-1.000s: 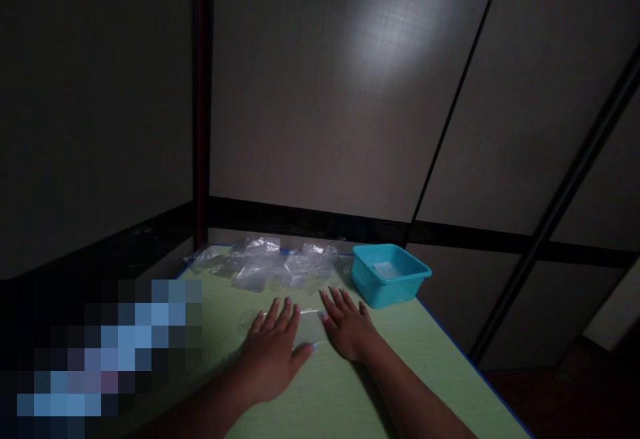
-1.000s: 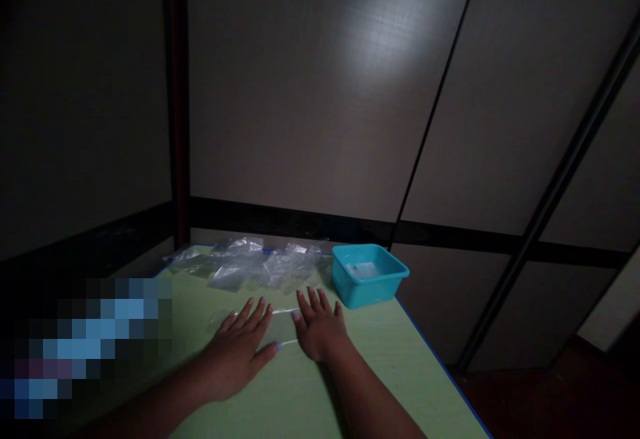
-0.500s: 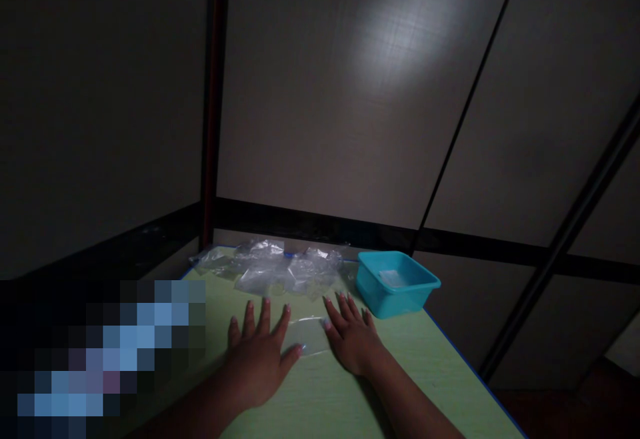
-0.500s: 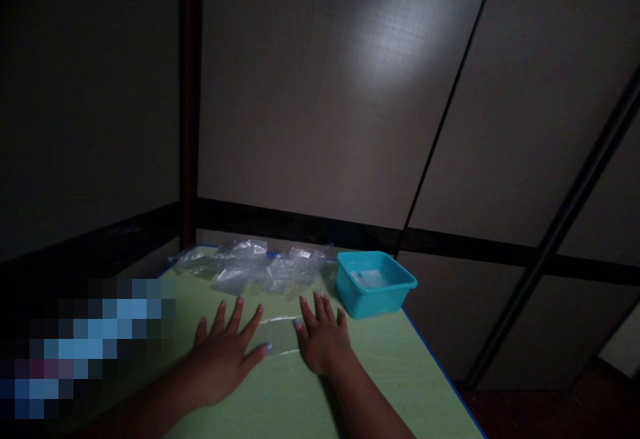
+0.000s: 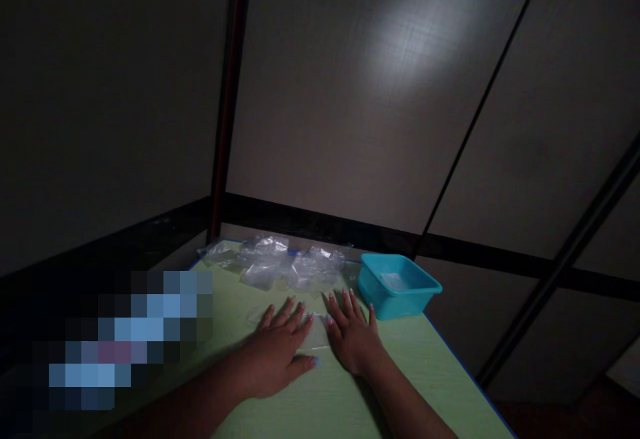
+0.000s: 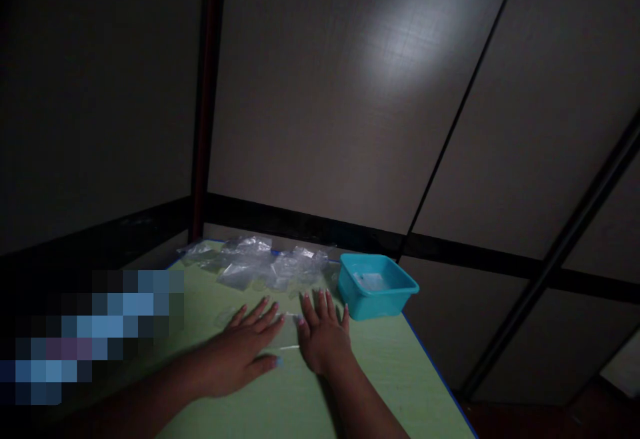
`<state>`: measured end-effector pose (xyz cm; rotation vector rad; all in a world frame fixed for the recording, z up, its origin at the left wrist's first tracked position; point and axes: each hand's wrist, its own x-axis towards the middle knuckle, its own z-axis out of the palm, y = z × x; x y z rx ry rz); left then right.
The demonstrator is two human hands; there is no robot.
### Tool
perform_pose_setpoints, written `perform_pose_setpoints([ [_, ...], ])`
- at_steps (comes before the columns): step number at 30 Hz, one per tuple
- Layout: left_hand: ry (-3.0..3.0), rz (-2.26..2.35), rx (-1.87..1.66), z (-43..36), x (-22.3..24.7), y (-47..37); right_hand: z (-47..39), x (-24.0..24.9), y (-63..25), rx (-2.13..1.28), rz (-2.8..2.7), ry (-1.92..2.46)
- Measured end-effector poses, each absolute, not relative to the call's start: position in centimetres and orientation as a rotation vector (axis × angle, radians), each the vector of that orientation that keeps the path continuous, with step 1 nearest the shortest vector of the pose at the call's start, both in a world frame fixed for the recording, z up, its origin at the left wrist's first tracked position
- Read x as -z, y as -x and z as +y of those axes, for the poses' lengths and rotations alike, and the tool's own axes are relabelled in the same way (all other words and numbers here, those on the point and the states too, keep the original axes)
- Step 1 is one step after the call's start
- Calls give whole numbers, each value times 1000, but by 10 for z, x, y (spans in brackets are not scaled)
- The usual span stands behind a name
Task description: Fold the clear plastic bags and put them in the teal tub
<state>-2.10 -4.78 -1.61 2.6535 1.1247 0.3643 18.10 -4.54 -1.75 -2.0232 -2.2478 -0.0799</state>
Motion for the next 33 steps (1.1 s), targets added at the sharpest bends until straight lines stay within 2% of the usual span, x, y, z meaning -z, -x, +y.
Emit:
perform_pose_setpoints([
  [3, -2643, 1341, -498, -41, 19, 20, -49, 12, -171, 186, -2280, 1895],
  [7, -2617, 1528, -563, -33, 25, 22, -49, 12, -150, 39, -2428, 1718],
  [14, -2639, 1414, -349, -26, 36, 31, -41, 15, -141, -160, -2472, 1700],
  [28, -2597, 1516, -382, -27, 27, 37, -50, 10, -184, -133, -2361, 1896],
  [33, -2734, 1158, -455, -34, 13, 29, -50, 9, -188, -184, -2275, 1735],
])
